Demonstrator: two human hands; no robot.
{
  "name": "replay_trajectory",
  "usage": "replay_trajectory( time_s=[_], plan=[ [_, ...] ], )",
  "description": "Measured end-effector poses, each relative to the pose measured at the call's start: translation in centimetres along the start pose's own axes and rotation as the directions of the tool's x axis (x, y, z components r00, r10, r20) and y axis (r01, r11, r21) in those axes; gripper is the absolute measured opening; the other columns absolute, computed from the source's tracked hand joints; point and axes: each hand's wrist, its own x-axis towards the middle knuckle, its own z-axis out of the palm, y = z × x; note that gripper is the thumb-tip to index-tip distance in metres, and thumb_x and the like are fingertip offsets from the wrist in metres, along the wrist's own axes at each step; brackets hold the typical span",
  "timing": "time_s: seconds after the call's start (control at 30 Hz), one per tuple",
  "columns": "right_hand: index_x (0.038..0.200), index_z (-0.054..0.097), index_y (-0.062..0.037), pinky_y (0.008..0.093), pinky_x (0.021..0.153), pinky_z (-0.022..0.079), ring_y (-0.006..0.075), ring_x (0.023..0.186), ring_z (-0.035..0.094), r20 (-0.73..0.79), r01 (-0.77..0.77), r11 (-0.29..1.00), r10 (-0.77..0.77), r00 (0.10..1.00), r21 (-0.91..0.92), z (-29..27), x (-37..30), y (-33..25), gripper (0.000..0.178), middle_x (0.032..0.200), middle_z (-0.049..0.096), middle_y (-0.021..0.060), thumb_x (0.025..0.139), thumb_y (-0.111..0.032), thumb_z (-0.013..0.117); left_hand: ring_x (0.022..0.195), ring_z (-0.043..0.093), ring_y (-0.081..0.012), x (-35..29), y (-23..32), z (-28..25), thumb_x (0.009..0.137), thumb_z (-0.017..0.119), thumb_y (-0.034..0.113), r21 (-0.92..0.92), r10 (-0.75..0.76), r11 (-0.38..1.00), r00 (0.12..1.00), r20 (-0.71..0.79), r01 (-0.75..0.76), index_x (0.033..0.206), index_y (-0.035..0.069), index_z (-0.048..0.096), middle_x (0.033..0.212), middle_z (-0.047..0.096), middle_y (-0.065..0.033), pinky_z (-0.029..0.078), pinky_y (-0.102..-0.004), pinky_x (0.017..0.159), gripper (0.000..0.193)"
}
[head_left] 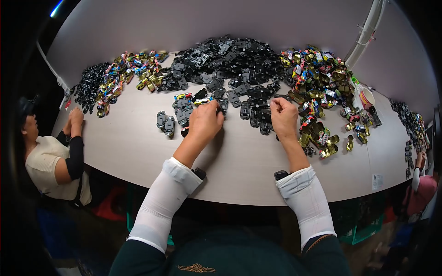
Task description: Assembling small plastic toy cars from various components on a manufacturing assembly line.
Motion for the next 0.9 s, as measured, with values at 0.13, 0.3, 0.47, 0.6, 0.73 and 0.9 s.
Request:
replay_trajectory(
  time_s=[0.13, 0.3, 0.47, 0.6, 0.73, 0.9],
  plan=[
    [0.082, 0.065, -0.0005, 0.0352, 0.055, 0.046, 0.0251, 0.055, 0.061, 0.025, 0.009, 0.989, -0.006, 1.000, -0.145, -1.0, 0.3, -1.1, 0.010, 0.063, 0.063, 0.0134, 0.082, -0.010, 0.062, 0.065, 0.066, -0.0194, 1.0, 0.1, 1.1, 0.086, 0.054, 0.009, -0.408, -0.029, 0.913, 0.999, -0.034, 0.012, 0.099, -0.003, 0.063, 0.076, 0.068, -0.0122, 0.053, -0.0329, 0.062, 0.020],
    [0.080, 0.067, -0.0039, 0.0422, 0.068, 0.050, 0.0345, 0.074, 0.065, 0.180, 0.063, 0.900, 0.017, 0.984, -0.431, -4.6, 2.1, -0.2, 0.007, 0.074, 0.066, 0.0169, 0.078, -0.008, 0.062, 0.060, 0.061, -0.0091, 0.3, 2.7, 2.6, 0.096, 0.045, 0.010, -0.841, -0.133, 0.414, 0.937, 0.322, 0.348, 0.110, 0.002, 0.057, 0.084, 0.068, -0.0061, 0.046, -0.0205, 0.047, 0.020],
    [0.079, 0.068, -0.0054, 0.0430, 0.070, 0.051, 0.0356, 0.078, 0.065, 0.243, 0.033, 0.796, 0.145, 0.959, -0.605, -7.0, 2.4, -1.0, 0.006, 0.078, 0.067, 0.0174, 0.074, -0.008, 0.065, 0.053, 0.055, -0.0052, -0.5, 2.4, 3.5, 0.097, 0.050, 0.015, -0.832, -0.144, 0.408, 0.926, 0.348, 0.376, 0.109, 0.006, 0.059, 0.083, 0.066, -0.0042, 0.040, -0.0174, 0.043, 0.018],
    [0.080, 0.068, -0.0065, 0.0432, 0.071, 0.051, 0.0357, 0.079, 0.065, 0.186, 0.026, 0.787, 0.113, 0.976, -0.616, -7.2, 2.5, -0.5, 0.007, 0.078, 0.066, 0.0180, 0.075, -0.008, 0.064, 0.054, 0.055, -0.0046, -0.5, 2.5, 3.4, 0.096, 0.053, 0.022, -0.871, -0.095, 0.344, 0.936, 0.339, 0.350, 0.104, 0.007, 0.062, 0.079, 0.063, -0.0007, 0.040, -0.0170, 0.041, 0.019],
    [0.083, 0.070, -0.0082, 0.0438, 0.074, 0.052, 0.0357, 0.083, 0.066, 0.033, -0.101, 0.700, 0.176, 0.984, -0.707, -8.6, 3.2, -0.7, 0.009, 0.080, 0.067, 0.0179, 0.076, -0.012, 0.066, 0.055, 0.056, -0.0054, -0.5, 2.5, 3.2, 0.096, 0.055, 0.024, -0.890, -0.048, 0.120, 0.898, 0.437, 0.439, 0.106, 0.007, 0.063, 0.081, 0.061, -0.0006, 0.045, -0.0170, 0.045, 0.021],
    [0.090, 0.068, -0.0020, 0.0435, 0.078, 0.052, 0.0346, 0.090, 0.066, 0.092, -0.140, 0.534, 0.385, 0.918, -0.834, -9.8, 2.3, -3.7, 0.028, 0.092, 0.068, 0.0182, 0.074, -0.023, 0.075, 0.059, 0.054, -0.0047, -0.6, 2.1, 3.2, 0.087, 0.065, 0.011, -0.912, 0.024, 0.062, 0.912, 0.408, 0.406, 0.109, 0.005, 0.061, 0.079, 0.058, 0.0020, 0.041, -0.0164, 0.048, 0.023]
  ],
)
